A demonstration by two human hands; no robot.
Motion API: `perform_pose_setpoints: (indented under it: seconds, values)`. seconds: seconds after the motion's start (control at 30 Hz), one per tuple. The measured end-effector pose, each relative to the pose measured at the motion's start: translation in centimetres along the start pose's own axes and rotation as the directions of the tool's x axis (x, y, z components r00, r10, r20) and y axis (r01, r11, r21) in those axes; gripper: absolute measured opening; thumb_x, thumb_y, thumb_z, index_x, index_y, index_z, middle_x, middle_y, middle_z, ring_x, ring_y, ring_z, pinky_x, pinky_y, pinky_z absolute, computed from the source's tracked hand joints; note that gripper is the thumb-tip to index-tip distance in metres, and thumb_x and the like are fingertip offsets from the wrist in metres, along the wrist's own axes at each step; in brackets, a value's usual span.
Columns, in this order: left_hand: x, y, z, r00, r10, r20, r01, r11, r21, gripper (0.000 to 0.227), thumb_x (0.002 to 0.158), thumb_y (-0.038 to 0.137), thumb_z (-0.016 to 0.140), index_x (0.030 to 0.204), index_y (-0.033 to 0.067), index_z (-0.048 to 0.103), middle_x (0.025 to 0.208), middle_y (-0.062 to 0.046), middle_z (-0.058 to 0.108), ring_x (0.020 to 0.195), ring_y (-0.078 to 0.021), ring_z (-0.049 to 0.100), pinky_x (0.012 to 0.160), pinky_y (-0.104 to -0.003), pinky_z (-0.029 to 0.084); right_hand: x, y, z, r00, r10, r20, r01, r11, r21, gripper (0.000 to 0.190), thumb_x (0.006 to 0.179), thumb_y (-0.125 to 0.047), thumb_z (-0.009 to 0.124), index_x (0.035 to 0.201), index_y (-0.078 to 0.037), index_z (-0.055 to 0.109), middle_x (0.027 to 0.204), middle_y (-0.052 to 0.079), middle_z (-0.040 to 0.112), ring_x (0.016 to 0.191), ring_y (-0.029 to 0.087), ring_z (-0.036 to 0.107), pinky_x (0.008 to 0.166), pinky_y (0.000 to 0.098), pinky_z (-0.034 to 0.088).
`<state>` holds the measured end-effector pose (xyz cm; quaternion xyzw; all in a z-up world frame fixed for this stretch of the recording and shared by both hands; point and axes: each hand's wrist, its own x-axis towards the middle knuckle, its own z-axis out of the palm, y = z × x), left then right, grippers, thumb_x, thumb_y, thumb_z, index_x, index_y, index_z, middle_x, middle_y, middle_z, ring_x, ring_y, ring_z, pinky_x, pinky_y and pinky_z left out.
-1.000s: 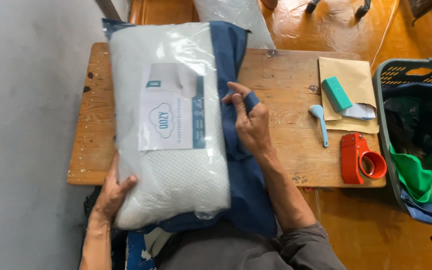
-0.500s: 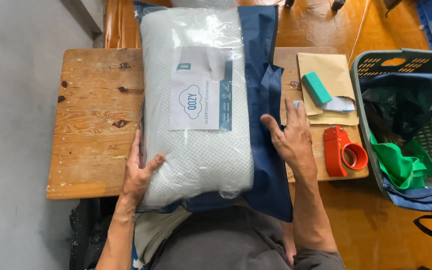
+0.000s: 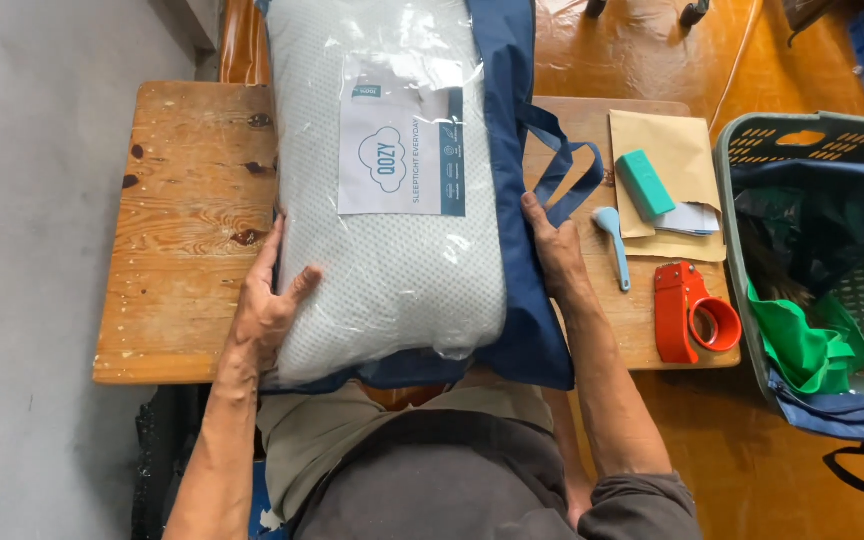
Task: The person uses a green brush to scrub the surface of a blue pillow placed on a wooden table. They scrub the main body and the straps of the pillow, then flip it over to reveal a white pillow inside a plastic bag.
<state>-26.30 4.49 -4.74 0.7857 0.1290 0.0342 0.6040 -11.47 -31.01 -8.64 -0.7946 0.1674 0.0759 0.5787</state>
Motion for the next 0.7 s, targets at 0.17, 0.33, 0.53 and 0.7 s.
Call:
perform_pose_setpoints:
  seconds: [0.17,0.33,0.53,0.7]
  values:
    - [0.5,3.5,-1.3,0.998,0.002,-0.065,-0.008,0.995,-0.101,0.096,0.089,0.074,0.049,0.161,0.0130,0.031,0.162,-0.029,0.029,0.148,-0.0481,0.026,0.120,-0.058,0.026,-5.7,-2.5,-2.9,0.963,-0.218,-0.160,0.149,0.922,-0.359,0.086,0.098,-0.074,0.057,0.131,0.005,0.059,0.115,0.034,0.067,0.115,0.049,0.063,0.095,0.0613,0.048]
    - [6.8,3.3,-3.2,0.989,0.136,-0.061,-0.125,0.980,0.154,0.103,0.094,0.084,0.038,0.165,0.0123,0.019,0.165,-0.029,0.016,0.144,-0.0566,0.025,0.116,-0.069,0.026,-8.3,-2.5,-3.6,0.566,-0.774,-0.283,0.545,0.609,-0.576,0.099,0.098,-0.070,0.062,0.155,0.007,0.035,0.141,0.041,0.048,0.129,0.057,0.051,0.109,0.0605,0.041]
    - [9.6,5.3,1.5,0.963,0.255,0.089,-0.269,0.941,0.204,0.101,0.092,0.083,0.043,0.166,0.0185,0.021,0.164,-0.036,0.001,0.147,-0.0625,0.007,0.122,-0.069,0.014,-7.8,-1.3,0.8,0.634,-0.719,0.285,0.773,0.596,-0.216,0.097,0.087,-0.077,0.054,0.161,-0.016,0.036,0.165,0.029,0.024,0.147,0.054,0.026,0.121,0.0596,0.023]
    - [10.0,4.3,3.1,0.975,0.213,0.064,-0.223,0.931,0.289,0.109,0.082,0.071,0.075,0.167,0.0280,0.020,0.167,-0.029,0.000,0.148,-0.0624,0.009,0.120,-0.072,0.017,-4.6,4.1,-0.2,0.790,-0.564,0.239,0.608,0.770,-0.193,0.097,0.085,-0.074,0.057,0.164,-0.025,0.027,0.164,0.023,0.029,0.150,0.044,0.029,0.123,0.0558,0.023]
